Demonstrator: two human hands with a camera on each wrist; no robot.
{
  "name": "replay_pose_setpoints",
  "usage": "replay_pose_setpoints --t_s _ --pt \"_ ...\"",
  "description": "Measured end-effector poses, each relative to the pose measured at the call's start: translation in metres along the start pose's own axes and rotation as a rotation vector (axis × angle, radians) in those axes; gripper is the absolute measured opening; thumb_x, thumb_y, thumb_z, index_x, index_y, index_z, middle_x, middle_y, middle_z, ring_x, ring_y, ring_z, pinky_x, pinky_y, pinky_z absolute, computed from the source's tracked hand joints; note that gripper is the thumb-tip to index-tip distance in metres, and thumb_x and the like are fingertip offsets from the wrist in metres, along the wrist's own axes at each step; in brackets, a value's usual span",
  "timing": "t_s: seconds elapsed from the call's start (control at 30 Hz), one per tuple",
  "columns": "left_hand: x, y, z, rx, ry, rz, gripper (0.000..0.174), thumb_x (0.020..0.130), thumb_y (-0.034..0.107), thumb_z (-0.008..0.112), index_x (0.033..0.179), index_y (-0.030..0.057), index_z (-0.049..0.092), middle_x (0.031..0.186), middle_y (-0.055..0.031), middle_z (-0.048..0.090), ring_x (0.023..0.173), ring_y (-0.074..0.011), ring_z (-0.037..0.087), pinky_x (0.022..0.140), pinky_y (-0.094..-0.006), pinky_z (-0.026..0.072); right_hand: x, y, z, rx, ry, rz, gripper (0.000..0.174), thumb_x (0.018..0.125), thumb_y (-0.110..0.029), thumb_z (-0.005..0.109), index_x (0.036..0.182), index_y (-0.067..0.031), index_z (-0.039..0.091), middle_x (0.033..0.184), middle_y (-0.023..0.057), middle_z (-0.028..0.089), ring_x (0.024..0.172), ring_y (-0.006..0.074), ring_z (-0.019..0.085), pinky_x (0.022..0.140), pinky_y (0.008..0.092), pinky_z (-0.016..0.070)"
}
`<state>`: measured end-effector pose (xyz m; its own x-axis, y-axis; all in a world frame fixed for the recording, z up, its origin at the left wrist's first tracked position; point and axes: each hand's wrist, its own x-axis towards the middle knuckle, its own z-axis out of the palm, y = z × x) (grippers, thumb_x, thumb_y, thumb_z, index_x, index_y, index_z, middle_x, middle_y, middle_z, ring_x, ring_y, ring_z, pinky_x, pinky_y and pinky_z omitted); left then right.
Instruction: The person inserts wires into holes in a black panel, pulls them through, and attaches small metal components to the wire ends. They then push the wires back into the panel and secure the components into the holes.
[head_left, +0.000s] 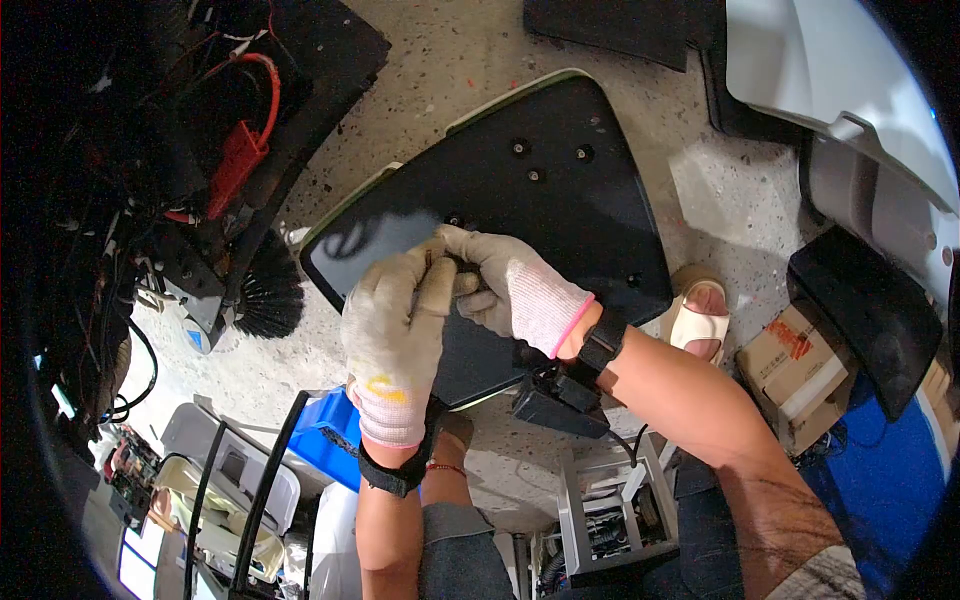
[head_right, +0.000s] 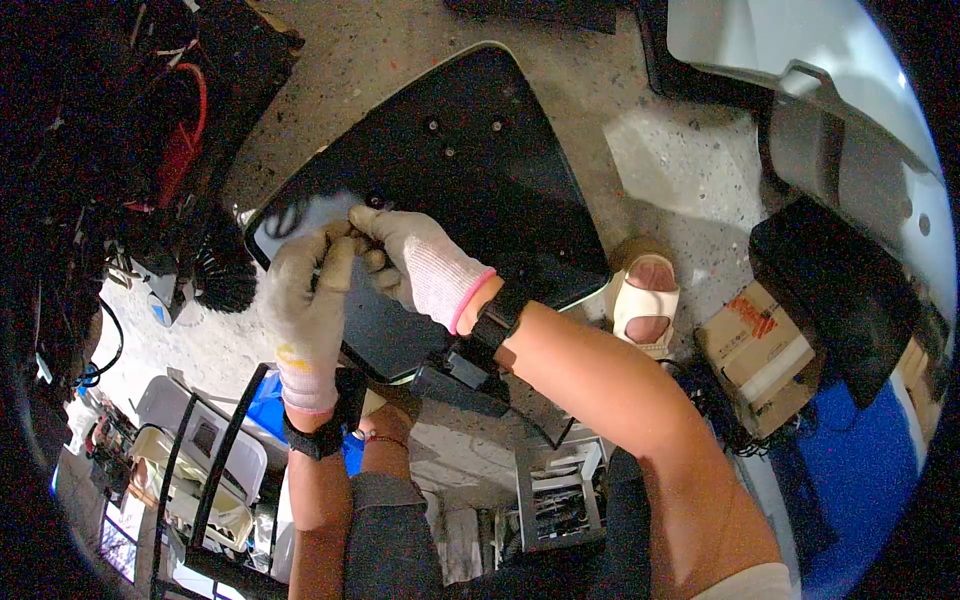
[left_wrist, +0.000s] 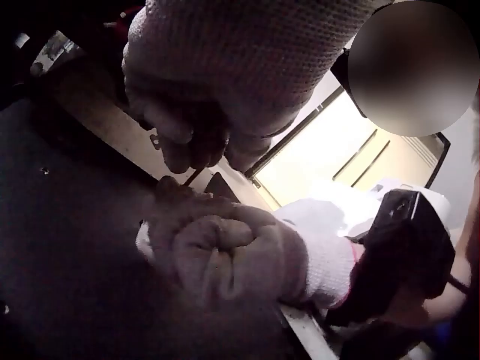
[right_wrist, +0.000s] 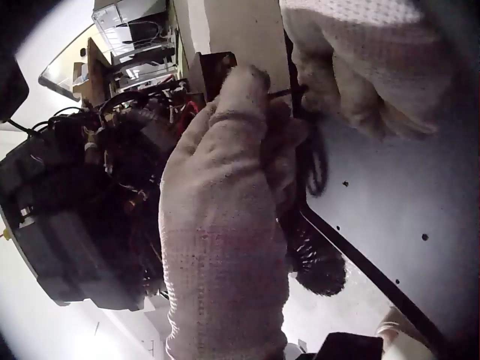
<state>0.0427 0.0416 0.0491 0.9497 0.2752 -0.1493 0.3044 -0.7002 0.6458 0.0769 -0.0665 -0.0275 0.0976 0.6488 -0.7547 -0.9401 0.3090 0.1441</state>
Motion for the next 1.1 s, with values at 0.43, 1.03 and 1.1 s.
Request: replay_pose_setpoints --t_s 0.43,1.03,1.1 --pt "0.007 0.014 -0.002 -0.635 -0.164 -0.681 0.031 0.087 0.026 0.055 0.09 -0.0041 0.063 0.069 -0.0079 0.062 0.06 -0.0109 0.056 0.055 -0.0204 0.0411 -0.015 -0.015 0.002 -1.777 0.344 -1.143 0.023 0.063 -0.007 0.068 0.085 -0.0089 0.061 0.082 0.0058 0.058 0.074 0.0227 0.061 0.062 0.029 0.0492" --pt "0.0 -0.003 -0.003 -0.035 -0.203 -0.094 0.022 0.079 0.024 0.061 0.072 0.0046 0.066 0.06 -0.0075 0.059 0.054 -0.0207 0.053 0.048 -0.0315 0.0374 -0.014 -0.028 -0.005 -1.919 0.185 -1.238 0.027 0.069 -0.009 0.064 0.096 -0.0132 0.06 0.089 0.005 0.057 0.077 0.0226 0.06 0.064 0.03 0.0501" --pt "0.004 0.012 -0.007 -0.724 -0.439 -0.738 0.038 0.086 0.031 0.051 0.075 0.0 0.068 0.065 -0.0069 0.064 0.054 -0.0128 0.051 0.048 -0.0265 0.035 -0.013 -0.025 -0.014 -1.773 0.151 -1.222 0.032 0.064 -0.005 0.067 0.094 -0.0131 0.06 0.086 0.0046 0.057 0.074 0.0211 0.06 0.063 0.0274 0.0497"
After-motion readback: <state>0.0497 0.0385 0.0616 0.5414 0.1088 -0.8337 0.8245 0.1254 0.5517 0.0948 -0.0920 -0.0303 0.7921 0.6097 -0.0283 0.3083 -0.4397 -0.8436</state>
